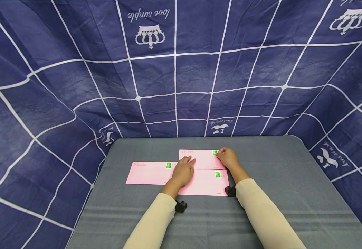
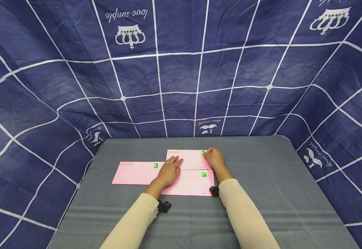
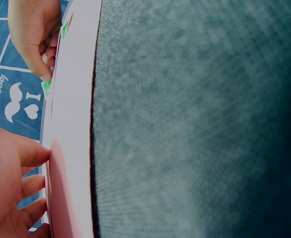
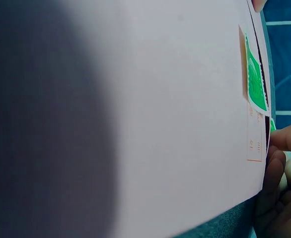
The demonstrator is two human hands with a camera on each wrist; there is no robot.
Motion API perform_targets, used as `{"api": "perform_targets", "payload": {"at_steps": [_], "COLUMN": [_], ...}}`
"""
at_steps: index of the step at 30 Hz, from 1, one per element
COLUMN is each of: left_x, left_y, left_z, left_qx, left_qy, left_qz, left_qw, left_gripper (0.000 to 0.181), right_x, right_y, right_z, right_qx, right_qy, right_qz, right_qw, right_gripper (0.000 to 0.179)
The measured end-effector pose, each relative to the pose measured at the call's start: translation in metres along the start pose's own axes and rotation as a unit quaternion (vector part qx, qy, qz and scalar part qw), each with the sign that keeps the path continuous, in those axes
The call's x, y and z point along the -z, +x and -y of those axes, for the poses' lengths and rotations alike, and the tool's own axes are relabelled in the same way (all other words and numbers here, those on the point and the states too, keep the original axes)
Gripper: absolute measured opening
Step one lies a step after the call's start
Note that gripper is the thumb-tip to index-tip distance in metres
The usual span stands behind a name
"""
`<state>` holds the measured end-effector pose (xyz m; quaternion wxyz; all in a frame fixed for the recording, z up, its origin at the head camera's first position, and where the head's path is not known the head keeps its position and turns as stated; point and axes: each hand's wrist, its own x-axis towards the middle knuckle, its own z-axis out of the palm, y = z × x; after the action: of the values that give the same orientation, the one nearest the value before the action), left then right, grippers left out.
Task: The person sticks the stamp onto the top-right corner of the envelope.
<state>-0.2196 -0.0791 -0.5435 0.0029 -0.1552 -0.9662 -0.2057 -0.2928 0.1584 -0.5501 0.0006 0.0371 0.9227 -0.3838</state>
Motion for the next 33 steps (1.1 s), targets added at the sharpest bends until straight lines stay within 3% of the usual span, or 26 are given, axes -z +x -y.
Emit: {"api": "perform_targets", "payload": {"at_steps": [16,26,33], "left_x": [-0.0011,-0.0007,-0.0002], "left_y": [0.0006,0.0004,0.0005], "left_z": [0.0007,0.0009,0.0008], "left_qx": [-0.003,-0.002,-0.001], "left_qy": [-0.002,0.007,0.008], "left_qz": [-0.003,-0.001,0.004], "left_qw": [1.0000,1.0000,1.0000], "left_gripper": [0.043,0.043,0.043], "right_x": [0.0006,0.0042,0.0044], "right_y": [-0.0013,-0.0018,-0.0020], "right_z": [-0.0020,-0.0030,-0.0042], "right_qx": [-0.002,0.008,0.010], "right_qy": [0.020,0.021,0.017], "right_qz": [0.001,0.029,0.041], "right_qw": [0.9998,0.9993,0.9990], "right_gripper": [0.018,0.033,0.031]}}
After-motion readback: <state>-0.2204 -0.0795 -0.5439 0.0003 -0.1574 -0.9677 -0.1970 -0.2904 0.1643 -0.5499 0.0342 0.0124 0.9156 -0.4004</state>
